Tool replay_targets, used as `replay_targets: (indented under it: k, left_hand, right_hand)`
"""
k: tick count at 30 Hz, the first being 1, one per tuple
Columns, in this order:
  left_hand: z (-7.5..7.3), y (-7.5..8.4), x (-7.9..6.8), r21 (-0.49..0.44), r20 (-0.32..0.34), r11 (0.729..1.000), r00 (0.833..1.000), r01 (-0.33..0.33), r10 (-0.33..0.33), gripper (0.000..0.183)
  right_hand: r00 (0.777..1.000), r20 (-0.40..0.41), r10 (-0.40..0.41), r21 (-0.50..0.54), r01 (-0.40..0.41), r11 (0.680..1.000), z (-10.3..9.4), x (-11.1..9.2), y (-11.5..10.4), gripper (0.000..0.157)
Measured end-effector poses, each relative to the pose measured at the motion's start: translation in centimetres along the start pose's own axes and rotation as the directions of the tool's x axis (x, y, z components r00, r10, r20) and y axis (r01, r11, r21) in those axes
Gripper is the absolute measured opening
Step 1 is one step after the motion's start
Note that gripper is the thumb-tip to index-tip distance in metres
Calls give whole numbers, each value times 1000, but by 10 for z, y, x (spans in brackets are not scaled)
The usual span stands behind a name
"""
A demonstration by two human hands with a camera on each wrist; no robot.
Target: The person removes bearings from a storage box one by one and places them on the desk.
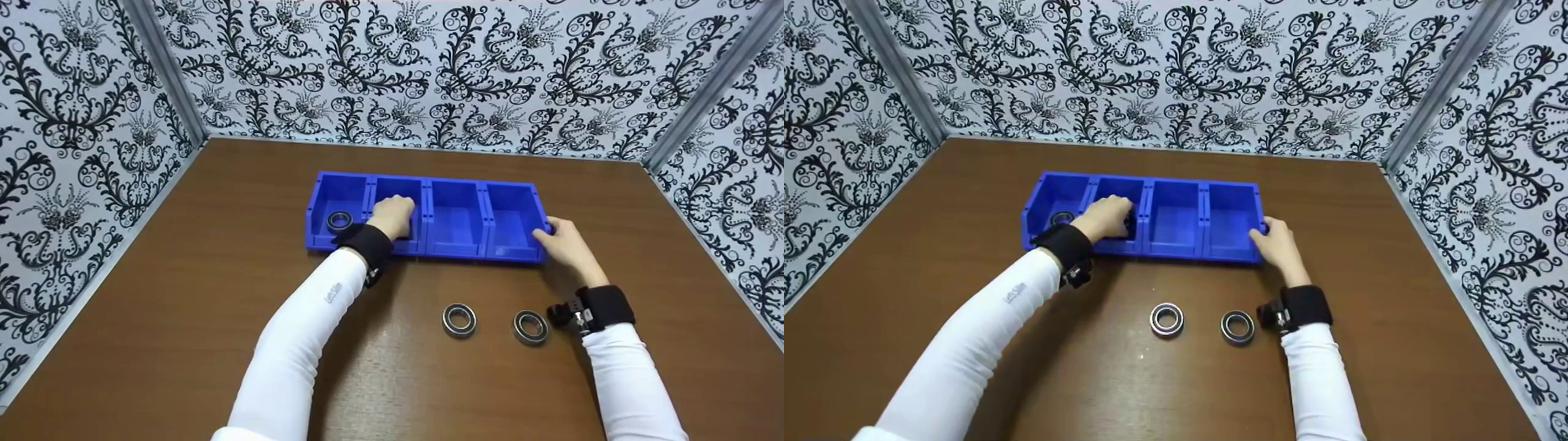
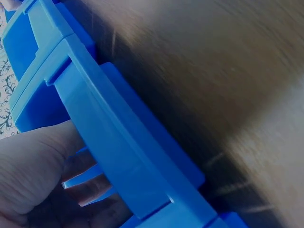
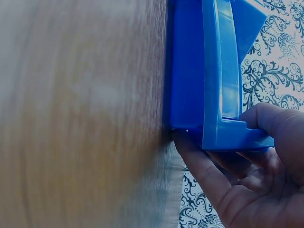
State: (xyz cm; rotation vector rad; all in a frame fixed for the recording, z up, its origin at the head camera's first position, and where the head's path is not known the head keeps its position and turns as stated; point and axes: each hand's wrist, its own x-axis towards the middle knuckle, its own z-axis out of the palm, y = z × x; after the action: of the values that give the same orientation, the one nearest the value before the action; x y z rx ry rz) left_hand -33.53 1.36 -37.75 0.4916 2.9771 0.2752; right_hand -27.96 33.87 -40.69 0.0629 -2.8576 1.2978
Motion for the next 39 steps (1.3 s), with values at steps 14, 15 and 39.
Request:
replay_targets:
  k: [14, 15, 39]
  left_hand:
    - [-2, 2, -3, 1, -12, 1000, 1000, -5, 5, 32]
    - [-2, 2, -3, 1, -11, 1000, 1000, -5, 5, 32]
    - [-7, 3, -6, -22, -7, 1000, 1000, -3, 3, 33]
  right_hand:
    - [1000, -3, -6, -33, 5, 999, -1, 1, 2, 44]
    - [1000, -2, -4, -37, 4, 999, -2, 1, 2, 44]
    - [1000, 3, -10, -9, 10, 1000, 0, 4, 5, 44]
